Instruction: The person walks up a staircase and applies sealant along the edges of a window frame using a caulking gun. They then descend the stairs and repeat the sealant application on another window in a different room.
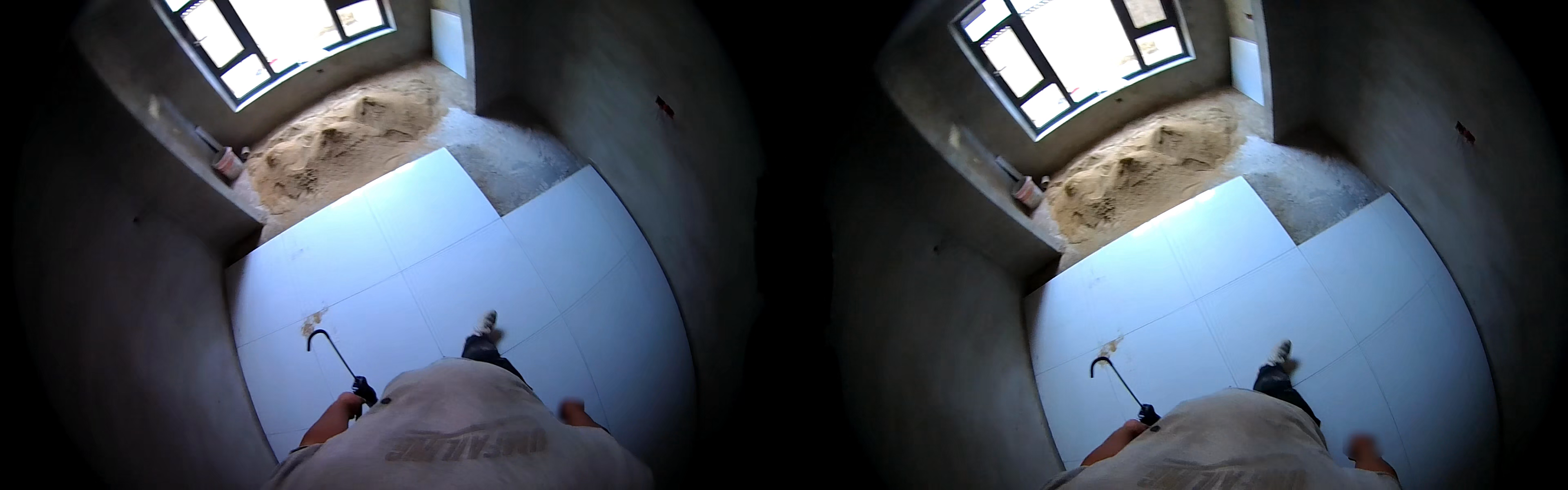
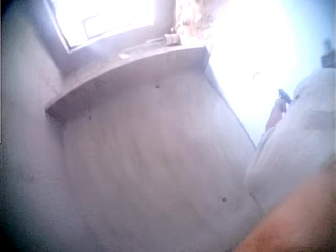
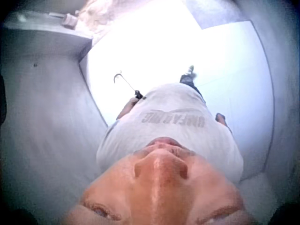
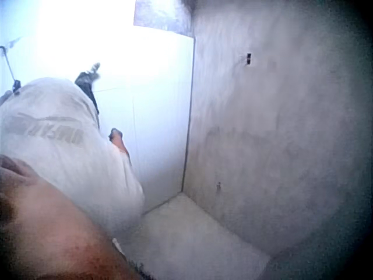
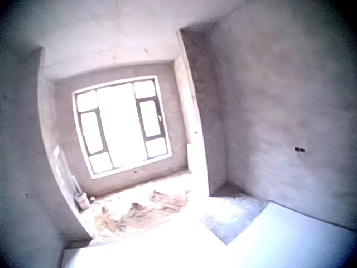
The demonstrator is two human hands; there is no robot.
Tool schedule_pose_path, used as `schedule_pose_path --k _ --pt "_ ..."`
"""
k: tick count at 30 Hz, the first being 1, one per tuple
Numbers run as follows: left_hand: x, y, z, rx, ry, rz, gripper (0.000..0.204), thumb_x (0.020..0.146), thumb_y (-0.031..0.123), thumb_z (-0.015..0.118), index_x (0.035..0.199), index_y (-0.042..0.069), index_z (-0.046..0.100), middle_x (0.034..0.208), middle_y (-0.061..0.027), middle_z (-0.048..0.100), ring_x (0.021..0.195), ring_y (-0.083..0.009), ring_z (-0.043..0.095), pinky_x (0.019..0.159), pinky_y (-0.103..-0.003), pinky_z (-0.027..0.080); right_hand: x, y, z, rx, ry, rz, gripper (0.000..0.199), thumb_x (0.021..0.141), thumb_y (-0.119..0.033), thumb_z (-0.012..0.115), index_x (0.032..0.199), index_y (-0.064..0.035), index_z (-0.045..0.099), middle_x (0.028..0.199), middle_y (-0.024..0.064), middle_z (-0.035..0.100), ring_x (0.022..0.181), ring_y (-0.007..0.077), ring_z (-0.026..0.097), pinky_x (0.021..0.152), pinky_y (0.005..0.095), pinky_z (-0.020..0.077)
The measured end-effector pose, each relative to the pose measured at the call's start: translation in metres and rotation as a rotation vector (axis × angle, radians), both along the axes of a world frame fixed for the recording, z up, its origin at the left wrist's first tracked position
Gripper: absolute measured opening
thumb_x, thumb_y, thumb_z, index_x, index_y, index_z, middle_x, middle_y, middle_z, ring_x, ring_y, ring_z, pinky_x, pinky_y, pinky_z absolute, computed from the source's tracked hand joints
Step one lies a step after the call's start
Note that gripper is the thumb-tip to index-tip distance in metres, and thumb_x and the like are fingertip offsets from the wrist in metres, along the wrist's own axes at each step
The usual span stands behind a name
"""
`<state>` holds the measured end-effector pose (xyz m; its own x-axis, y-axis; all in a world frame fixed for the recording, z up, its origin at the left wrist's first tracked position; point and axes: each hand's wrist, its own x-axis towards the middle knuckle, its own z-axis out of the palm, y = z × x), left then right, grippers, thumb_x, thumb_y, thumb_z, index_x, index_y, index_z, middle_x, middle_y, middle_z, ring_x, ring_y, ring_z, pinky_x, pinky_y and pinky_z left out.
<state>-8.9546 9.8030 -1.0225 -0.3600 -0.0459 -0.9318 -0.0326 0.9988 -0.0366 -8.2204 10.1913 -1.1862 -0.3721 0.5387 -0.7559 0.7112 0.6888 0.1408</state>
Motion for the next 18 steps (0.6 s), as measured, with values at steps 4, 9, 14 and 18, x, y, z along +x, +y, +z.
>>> schedule_pose_path --k 4,9,14,18 --pt "-0.061 0.117 0.029 0.105 0.175 -0.011 0.030 0.088 0.026 0.074 0.104 0.000 0.074 0.093 -0.0158 0.075 0.087 -0.0303 0.073 0.073 -0.043 0.057 -0.074 0.108 -0.003 -0.209 -0.146 -0.142 0.027 0.088 -0.024 0.068 0.111 -0.0132 0.074 0.120 0.0139 0.071 0.111 0.0328 0.068 0.093 0.0499 0.0545" --pt "-0.146 0.220 0.029 0.100 0.399 -0.177 0.028 0.082 0.021 0.070 0.096 -0.003 0.074 0.097 -0.0241 0.075 0.093 -0.0392 0.074 0.079 -0.047 0.058 -0.307 0.320 0.077 -0.143 0.074 -0.112 0.018 0.094 -0.023 0.060 0.096 -0.0142 0.075 0.101 0.0115 0.076 0.092 0.0310 0.073 0.079 0.0475 0.0580" --pt "-0.253 0.337 0.040 0.208 0.508 -0.164 0.027 0.084 0.020 0.065 0.096 -0.001 0.074 0.096 -0.0259 0.075 0.094 -0.0431 0.073 0.080 -0.049 0.057 -0.608 0.548 0.167 -0.103 0.586 -0.729 0.028 0.092 -0.028 0.065 0.092 -0.0020 0.073 0.086 0.0151 0.074 0.075 0.0288 0.069 0.071 0.0435 0.0554" --pt "-0.337 0.437 0.024 0.239 0.476 -0.157 0.028 0.083 0.022 0.067 0.096 -0.001 0.074 0.096 -0.0254 0.075 0.094 -0.0428 0.072 0.080 -0.049 0.057 -0.761 0.681 0.238 -0.277 1.216 -0.983 0.027 0.092 -0.028 0.069 0.080 -0.0037 0.067 0.073 0.0050 0.067 0.064 0.0142 0.061 0.060 0.0340 0.0486"
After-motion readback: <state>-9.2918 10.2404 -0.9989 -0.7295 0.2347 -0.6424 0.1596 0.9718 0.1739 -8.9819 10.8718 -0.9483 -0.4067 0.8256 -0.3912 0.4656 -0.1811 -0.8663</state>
